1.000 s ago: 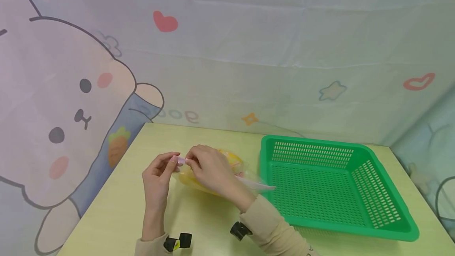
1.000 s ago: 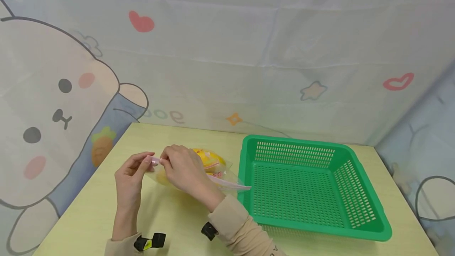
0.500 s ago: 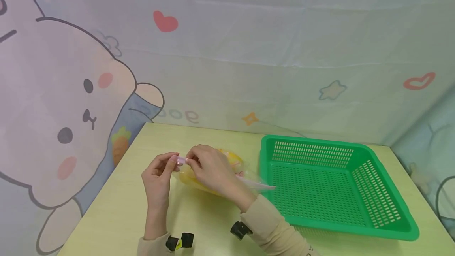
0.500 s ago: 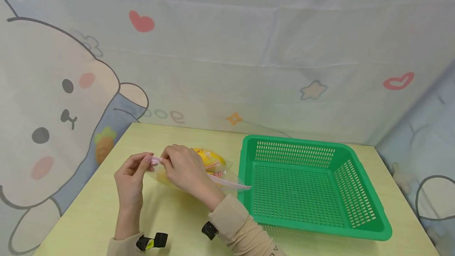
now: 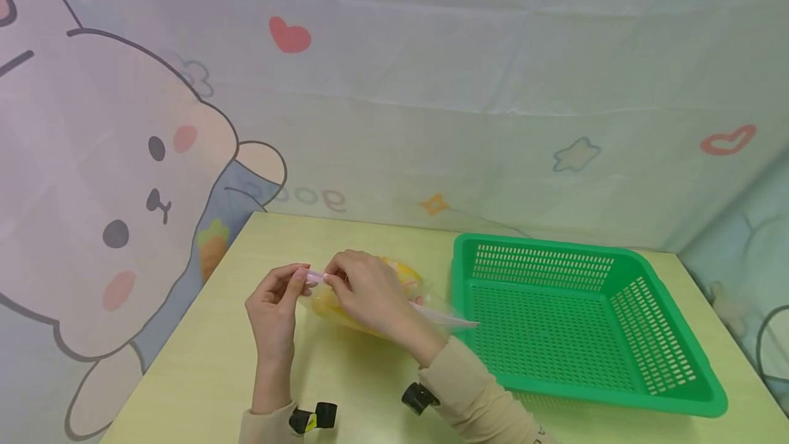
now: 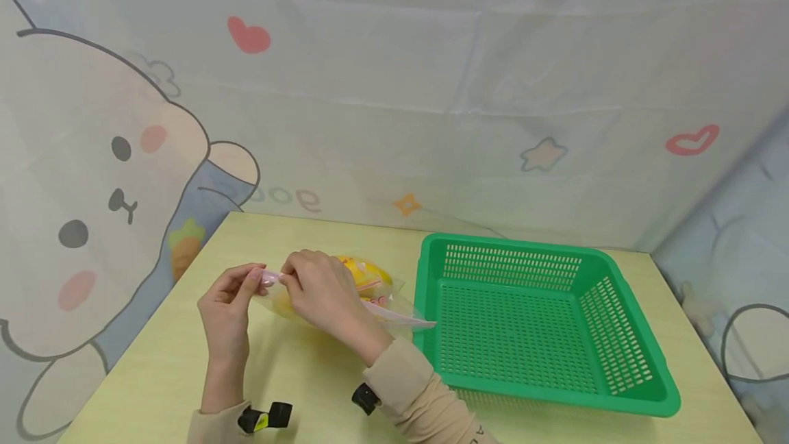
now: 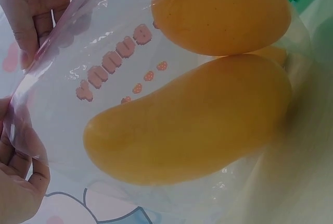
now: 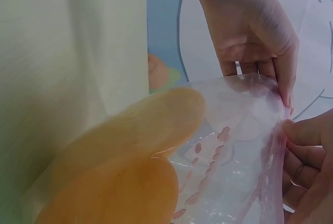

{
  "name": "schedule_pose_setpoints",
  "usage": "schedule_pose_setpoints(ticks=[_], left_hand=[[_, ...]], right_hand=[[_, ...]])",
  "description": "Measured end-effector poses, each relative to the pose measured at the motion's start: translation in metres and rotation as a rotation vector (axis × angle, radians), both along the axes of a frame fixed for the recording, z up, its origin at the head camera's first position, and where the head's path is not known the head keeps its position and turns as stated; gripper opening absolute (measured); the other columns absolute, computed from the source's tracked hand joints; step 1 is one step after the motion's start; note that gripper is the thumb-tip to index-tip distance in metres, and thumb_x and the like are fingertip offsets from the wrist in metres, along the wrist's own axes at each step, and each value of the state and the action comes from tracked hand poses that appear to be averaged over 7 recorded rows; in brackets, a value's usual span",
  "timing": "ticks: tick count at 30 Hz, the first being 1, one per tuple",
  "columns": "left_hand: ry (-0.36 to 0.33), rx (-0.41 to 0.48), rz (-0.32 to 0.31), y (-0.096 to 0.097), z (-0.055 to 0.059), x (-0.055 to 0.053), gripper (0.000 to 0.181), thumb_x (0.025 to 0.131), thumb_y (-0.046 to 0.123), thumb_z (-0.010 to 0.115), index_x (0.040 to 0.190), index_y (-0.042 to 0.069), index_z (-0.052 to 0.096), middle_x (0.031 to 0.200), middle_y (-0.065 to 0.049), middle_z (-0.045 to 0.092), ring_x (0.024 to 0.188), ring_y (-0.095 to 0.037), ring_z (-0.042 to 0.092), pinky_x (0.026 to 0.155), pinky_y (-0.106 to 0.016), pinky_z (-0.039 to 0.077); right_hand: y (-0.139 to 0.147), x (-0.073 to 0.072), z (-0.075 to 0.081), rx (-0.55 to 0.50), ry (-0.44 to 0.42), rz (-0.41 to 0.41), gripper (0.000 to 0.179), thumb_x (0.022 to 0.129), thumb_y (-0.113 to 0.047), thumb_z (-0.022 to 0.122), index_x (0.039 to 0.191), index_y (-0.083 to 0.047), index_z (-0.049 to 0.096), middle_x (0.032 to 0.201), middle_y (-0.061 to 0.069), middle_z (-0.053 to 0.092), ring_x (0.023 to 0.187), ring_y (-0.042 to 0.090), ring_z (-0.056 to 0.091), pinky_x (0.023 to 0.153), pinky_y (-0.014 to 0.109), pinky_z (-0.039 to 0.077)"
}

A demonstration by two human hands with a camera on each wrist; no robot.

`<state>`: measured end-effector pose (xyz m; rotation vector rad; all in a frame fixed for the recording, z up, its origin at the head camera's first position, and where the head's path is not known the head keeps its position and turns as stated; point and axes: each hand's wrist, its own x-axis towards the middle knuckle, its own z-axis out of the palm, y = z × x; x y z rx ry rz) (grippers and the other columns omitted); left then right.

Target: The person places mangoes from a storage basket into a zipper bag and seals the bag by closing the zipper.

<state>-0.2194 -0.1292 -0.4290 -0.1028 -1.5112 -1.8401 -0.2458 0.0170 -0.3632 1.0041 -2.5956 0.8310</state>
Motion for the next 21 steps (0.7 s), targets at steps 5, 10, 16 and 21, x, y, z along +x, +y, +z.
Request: schedule_pose_setpoints(ticks=[5, 10, 16, 21], left_hand=[[0.001, 0.000, 0.000, -0.0002, 0.0000, 0.0002, 0.020, 0.088, 0.003, 0.066, 0.094, -0.016, 0.065, 0.073, 0.005, 0.070, 0.059, -0.007, 0.060, 0.061, -0.016, 0.051], [-0.008, -0.005, 0.005, -0.0007, 0.0007, 0.0014, 0.020, 0.088, 0.004, 0.065, 0.095, -0.015, 0.066, 0.073, 0.005, 0.070, 0.060, -0.007, 0.060, 0.061, -0.016, 0.051], [-0.029, -0.007, 0.011, -0.0011, 0.0017, 0.0023, 0.019, 0.088, 0.004, 0.066, 0.095, -0.014, 0.067, 0.074, 0.006, 0.070, 0.060, -0.008, 0.060, 0.063, -0.017, 0.052], [-0.024, -0.004, 0.009, -0.0011, 0.0022, 0.0025, 0.019, 0.088, 0.004, 0.065, 0.095, -0.014, 0.066, 0.075, 0.006, 0.071, 0.060, -0.007, 0.061, 0.063, -0.017, 0.052]], right_hand=[[0.0013, -0.0005, -0.0002, -0.008, -0.004, 0.004, 0.011, 0.093, -0.026, 0.061, 0.090, -0.018, 0.068, 0.079, -0.007, 0.062, 0.067, 0.006, 0.051, 0.057, 0.016, 0.039], [0.0021, -0.0009, 0.0001, -0.004, 0.003, 0.009, 0.011, 0.093, -0.025, 0.061, 0.090, -0.017, 0.068, 0.080, -0.007, 0.063, 0.067, 0.006, 0.051, 0.057, 0.016, 0.040], [0.0035, -0.0013, -0.0002, 0.000, 0.001, 0.011, 0.012, 0.094, -0.025, 0.061, 0.090, -0.017, 0.068, 0.080, -0.007, 0.063, 0.066, 0.006, 0.051, 0.057, 0.017, 0.040], [0.0045, -0.0018, -0.0003, 0.004, -0.004, 0.008, 0.012, 0.094, -0.026, 0.061, 0.090, -0.017, 0.068, 0.080, -0.006, 0.063, 0.067, 0.006, 0.051, 0.059, 0.017, 0.040]])
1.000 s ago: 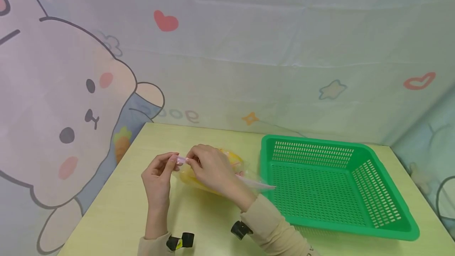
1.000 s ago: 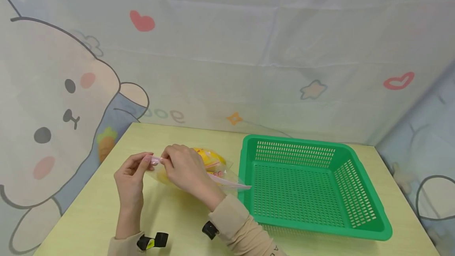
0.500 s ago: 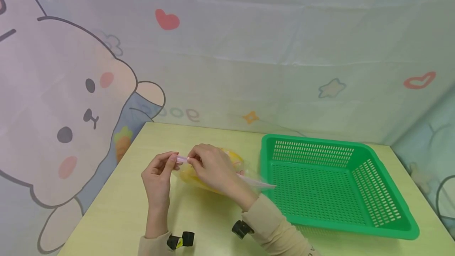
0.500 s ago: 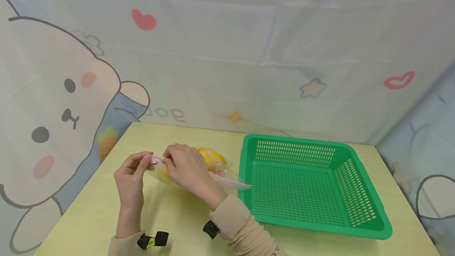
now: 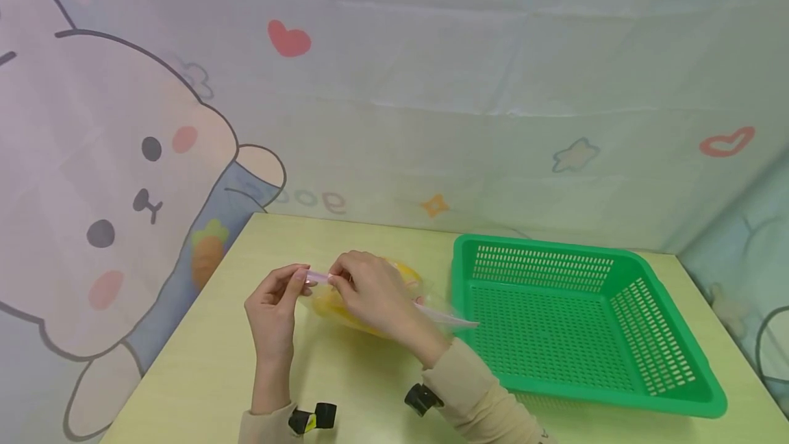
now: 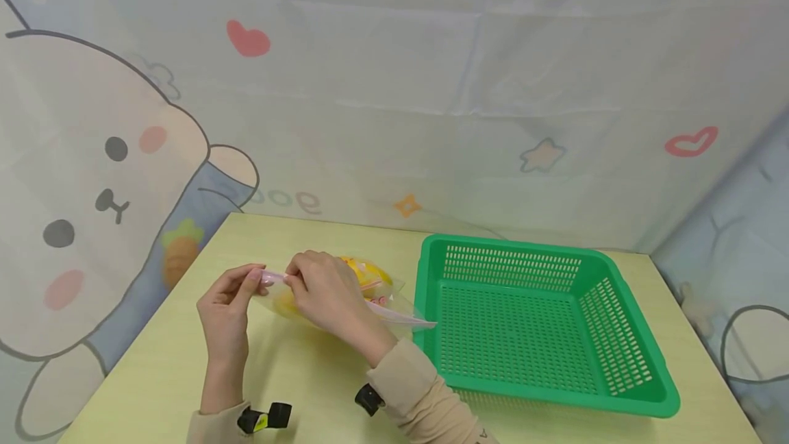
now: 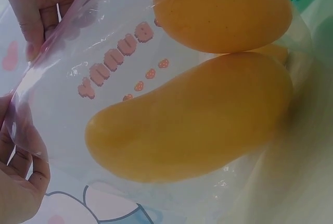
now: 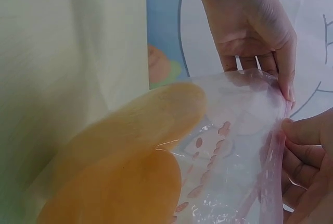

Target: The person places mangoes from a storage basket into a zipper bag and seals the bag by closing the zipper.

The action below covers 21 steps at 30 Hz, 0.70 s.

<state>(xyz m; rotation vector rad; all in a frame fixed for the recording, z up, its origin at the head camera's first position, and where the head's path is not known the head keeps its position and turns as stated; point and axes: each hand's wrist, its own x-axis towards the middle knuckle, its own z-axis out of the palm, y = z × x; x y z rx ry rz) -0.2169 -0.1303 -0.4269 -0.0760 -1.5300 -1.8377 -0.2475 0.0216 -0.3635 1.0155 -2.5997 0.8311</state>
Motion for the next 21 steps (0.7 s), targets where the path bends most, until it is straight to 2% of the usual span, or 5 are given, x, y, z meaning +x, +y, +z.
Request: schedule_pose_setpoints(ticks=[21], left_hand=[[-0.010, 0.014, 0.006, 0.0001, -0.0003, -0.0013, 0.019, 0.088, 0.005, 0.066, 0.094, -0.014, 0.067, 0.073, 0.006, 0.070, 0.058, -0.007, 0.060, 0.062, -0.016, 0.052]], right_hand=[[0.0050, -0.0012, -0.0023, 0.019, 0.002, -0.019, 0.013, 0.093, -0.026, 0.062, 0.092, -0.016, 0.069, 0.082, -0.005, 0.065, 0.068, 0.008, 0.051, 0.064, 0.019, 0.042]])
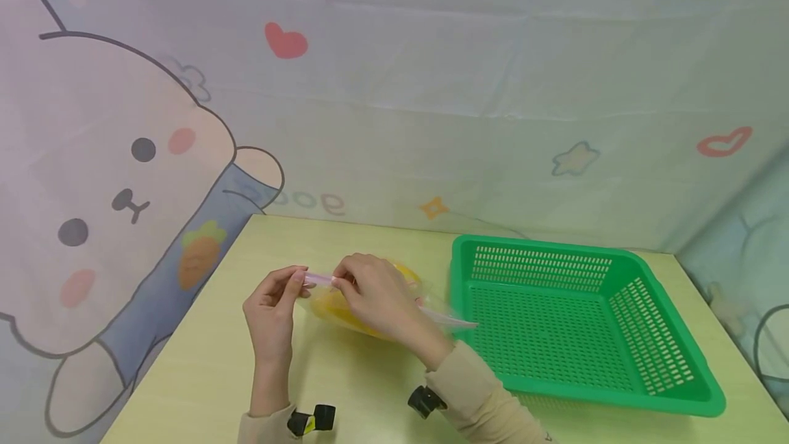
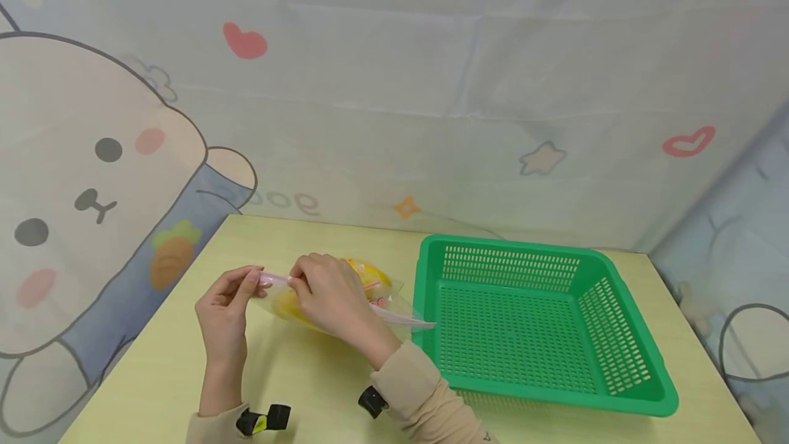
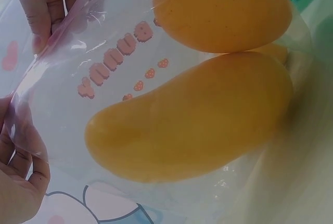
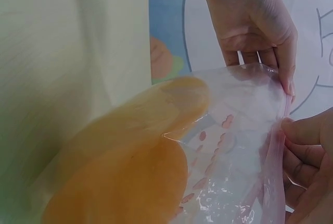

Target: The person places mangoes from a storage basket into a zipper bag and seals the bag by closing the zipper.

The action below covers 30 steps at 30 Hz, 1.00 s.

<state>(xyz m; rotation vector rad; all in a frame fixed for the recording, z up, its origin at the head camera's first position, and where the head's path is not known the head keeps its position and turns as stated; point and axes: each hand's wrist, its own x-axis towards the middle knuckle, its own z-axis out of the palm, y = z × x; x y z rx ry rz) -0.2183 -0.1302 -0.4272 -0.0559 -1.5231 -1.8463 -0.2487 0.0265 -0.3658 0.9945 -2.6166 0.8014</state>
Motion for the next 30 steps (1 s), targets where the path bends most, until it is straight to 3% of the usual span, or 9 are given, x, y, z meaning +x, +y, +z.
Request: schedule_pose_setpoints(ticks=[30], left_hand=[[-0.013, -0.007, 0.017, -0.0002, -0.0016, 0.0002, 0.021, 0.088, 0.006, 0.066, 0.095, -0.015, 0.065, 0.073, 0.006, 0.069, 0.059, -0.006, 0.060, 0.063, -0.015, 0.053]], right_hand=[[0.0093, 0.0001, -0.0040, 0.013, 0.006, -0.011, 0.012, 0.093, -0.028, 0.061, 0.091, -0.017, 0.067, 0.083, -0.006, 0.064, 0.067, 0.009, 0.049, 0.062, 0.020, 0.038]])
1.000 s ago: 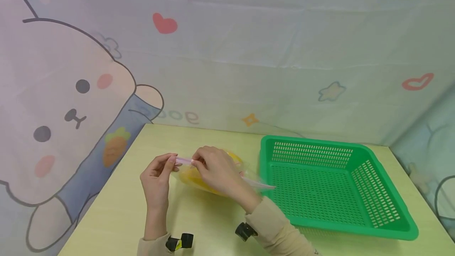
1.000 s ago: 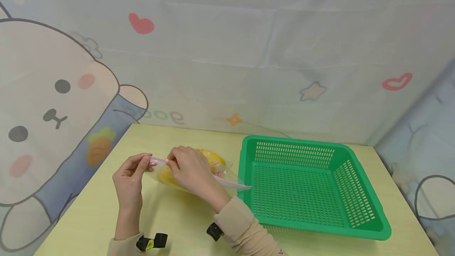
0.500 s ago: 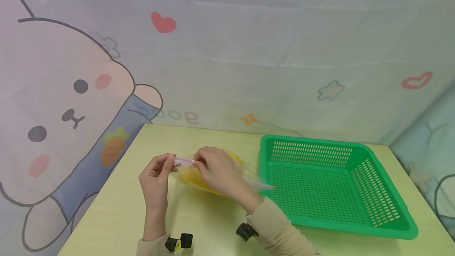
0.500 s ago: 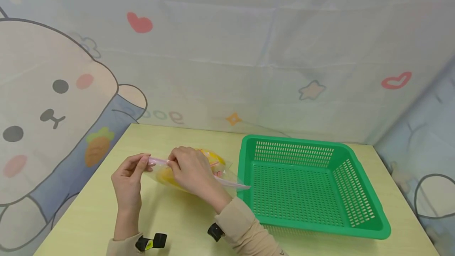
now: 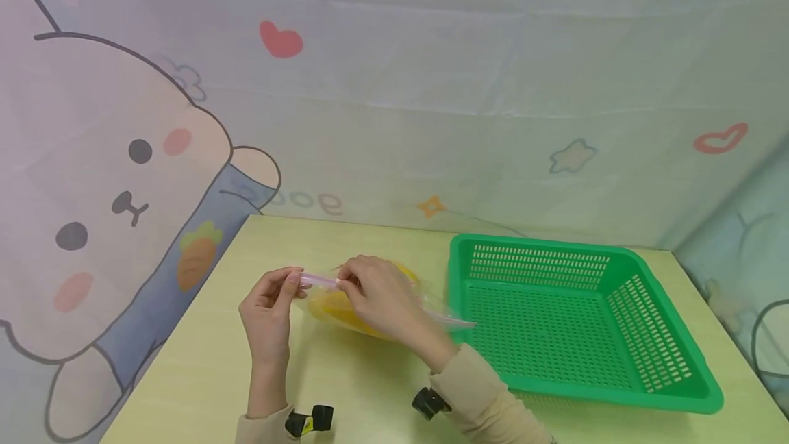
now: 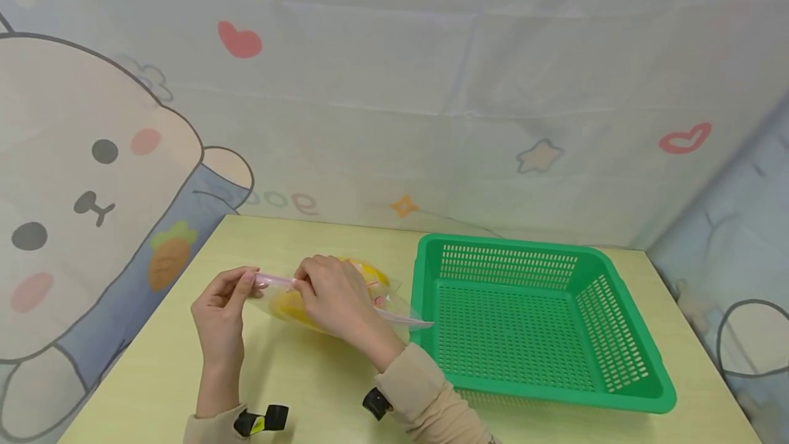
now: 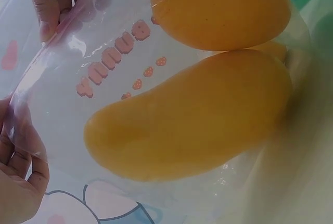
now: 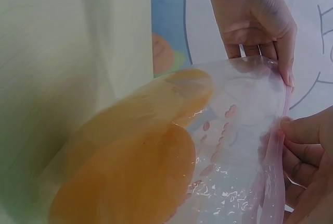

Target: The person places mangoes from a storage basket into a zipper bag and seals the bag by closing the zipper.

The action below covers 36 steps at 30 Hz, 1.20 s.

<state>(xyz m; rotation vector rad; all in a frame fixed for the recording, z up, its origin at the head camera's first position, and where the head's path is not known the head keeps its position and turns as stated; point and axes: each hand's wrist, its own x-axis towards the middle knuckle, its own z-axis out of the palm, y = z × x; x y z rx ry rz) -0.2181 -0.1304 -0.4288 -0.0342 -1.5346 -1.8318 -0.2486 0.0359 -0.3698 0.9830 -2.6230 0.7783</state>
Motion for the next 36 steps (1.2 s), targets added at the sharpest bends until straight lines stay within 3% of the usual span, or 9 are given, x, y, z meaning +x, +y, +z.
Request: schedule_pose_setpoints(ticks=[36], left_hand=[[0.007, -0.009, 0.014, -0.002, 0.000, 0.001, 0.022, 0.088, 0.007, 0.066, 0.095, -0.014, 0.066, 0.073, 0.006, 0.070, 0.059, -0.007, 0.061, 0.063, -0.016, 0.052]], right_hand=[[0.014, 0.000, -0.008, 0.019, 0.030, -0.035, 0.012, 0.093, -0.026, 0.063, 0.090, -0.015, 0.068, 0.077, -0.006, 0.061, 0.068, 0.010, 0.047, 0.068, 0.023, 0.042]])
